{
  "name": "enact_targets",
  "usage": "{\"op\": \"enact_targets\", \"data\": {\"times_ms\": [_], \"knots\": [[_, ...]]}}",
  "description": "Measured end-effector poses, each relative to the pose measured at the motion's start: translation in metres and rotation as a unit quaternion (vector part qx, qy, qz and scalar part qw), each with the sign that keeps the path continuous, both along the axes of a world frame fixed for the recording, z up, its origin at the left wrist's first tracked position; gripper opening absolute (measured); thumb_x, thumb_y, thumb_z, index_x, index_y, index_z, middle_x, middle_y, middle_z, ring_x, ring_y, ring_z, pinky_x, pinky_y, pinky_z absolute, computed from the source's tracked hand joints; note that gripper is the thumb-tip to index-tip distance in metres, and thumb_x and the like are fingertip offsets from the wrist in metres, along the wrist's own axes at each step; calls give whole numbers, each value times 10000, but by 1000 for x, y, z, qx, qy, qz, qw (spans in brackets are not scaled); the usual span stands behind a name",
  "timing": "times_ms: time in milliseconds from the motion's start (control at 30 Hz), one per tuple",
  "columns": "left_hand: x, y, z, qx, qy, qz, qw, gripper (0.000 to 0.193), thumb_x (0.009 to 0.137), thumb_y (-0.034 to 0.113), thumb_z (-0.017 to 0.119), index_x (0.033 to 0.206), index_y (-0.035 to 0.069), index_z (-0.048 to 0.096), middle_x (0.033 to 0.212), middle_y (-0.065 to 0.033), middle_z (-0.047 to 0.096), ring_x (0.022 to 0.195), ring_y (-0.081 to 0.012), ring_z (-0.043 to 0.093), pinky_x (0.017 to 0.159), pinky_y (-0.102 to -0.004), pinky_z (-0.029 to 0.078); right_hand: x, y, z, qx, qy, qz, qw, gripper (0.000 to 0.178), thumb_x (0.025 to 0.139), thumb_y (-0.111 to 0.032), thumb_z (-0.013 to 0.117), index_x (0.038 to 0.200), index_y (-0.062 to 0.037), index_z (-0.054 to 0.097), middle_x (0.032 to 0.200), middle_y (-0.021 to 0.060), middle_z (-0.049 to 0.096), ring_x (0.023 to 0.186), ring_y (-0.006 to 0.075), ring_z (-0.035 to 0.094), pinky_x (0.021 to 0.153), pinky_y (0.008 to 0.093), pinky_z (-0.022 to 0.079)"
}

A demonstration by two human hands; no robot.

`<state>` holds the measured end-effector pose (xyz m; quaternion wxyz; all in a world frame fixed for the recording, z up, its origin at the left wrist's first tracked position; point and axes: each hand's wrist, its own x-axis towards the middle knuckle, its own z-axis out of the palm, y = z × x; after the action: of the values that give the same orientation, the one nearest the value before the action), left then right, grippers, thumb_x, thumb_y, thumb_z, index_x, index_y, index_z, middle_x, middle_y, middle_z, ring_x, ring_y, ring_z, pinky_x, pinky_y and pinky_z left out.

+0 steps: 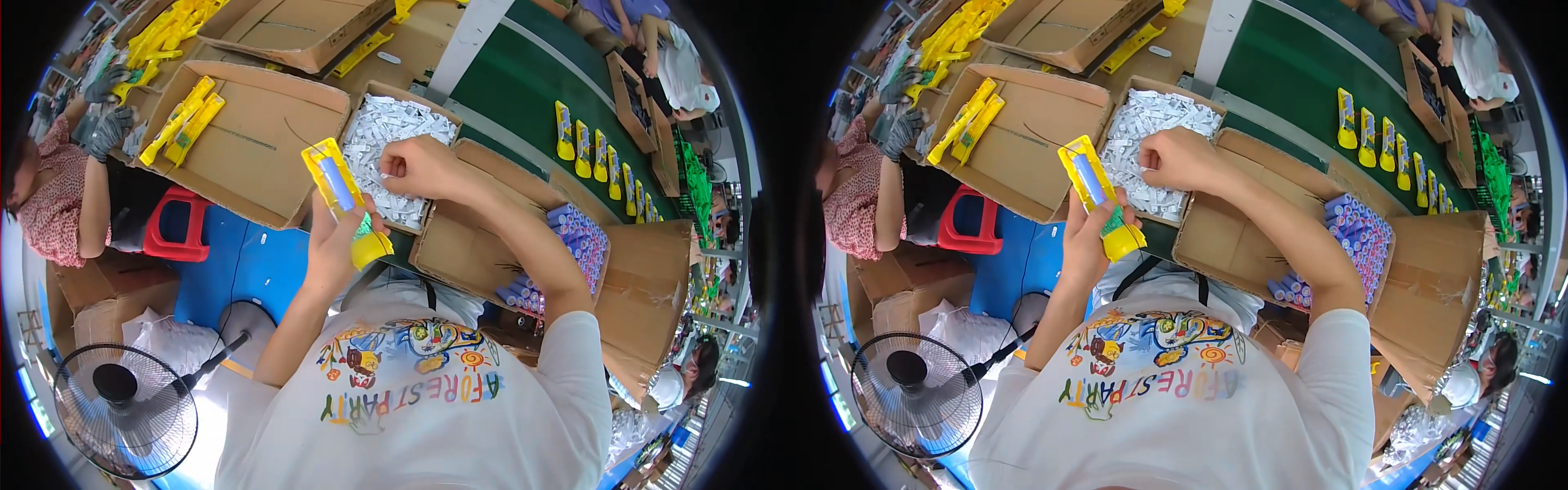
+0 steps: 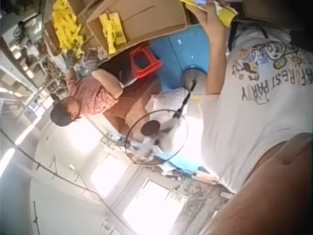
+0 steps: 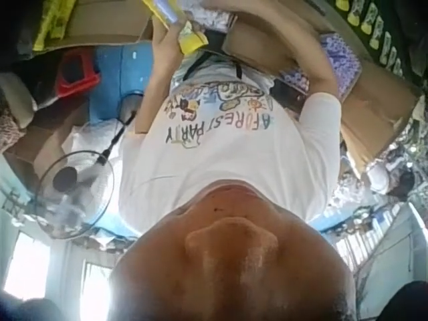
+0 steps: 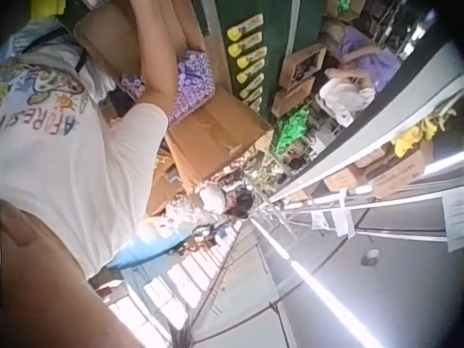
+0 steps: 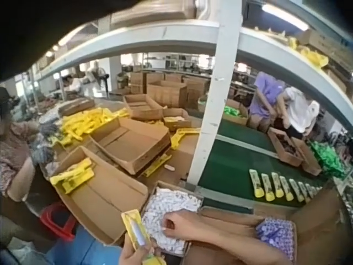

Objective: Assembling and packaging flashlight components, including inserting battery cells and small plastic parts into housings.

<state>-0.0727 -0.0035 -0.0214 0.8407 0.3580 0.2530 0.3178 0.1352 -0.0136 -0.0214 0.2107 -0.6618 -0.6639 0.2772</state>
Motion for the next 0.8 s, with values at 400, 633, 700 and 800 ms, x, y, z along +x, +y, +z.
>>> {"op": "enact_targets", "data": {"times_ms": [400,633,700,800], "knots": [[9,-13,3,-45,14,-161,986,368,933,161,455,1258,91,297,945,-114,543,740,-196,596,683,-341,511,9,-29,34,6,381,-123,917,151,786,-72,742,888,-7,652,846,8,657,743,68,590,663,207,494],[11,-17,-7,143,97,-164,971,304,999,243,436,1224,61,340,866,-64,537,672,-115,558,605,-257,474,-9,-40,37,118,315,-119,934,153,799,-16,700,944,8,657,869,34,644,751,74,588,655,208,501],[11,-17,-6,153,100,-163,969,297,1000,240,434,1216,55,349,851,-57,531,654,-105,546,585,-245,464,-12,-42,48,43,325,-143,934,160,797,-5,690,949,6,640,887,35,637,785,83,588,653,220,514],[11,-15,-2,204,134,-140,960,279,1000,221,431,1206,49,353,835,-49,524,635,-96,529,566,-241,455,-16,-45,54,47,337,-166,926,169,796,-13,691,949,-1,620,874,29,628,802,93,584,647,230,523]]}}
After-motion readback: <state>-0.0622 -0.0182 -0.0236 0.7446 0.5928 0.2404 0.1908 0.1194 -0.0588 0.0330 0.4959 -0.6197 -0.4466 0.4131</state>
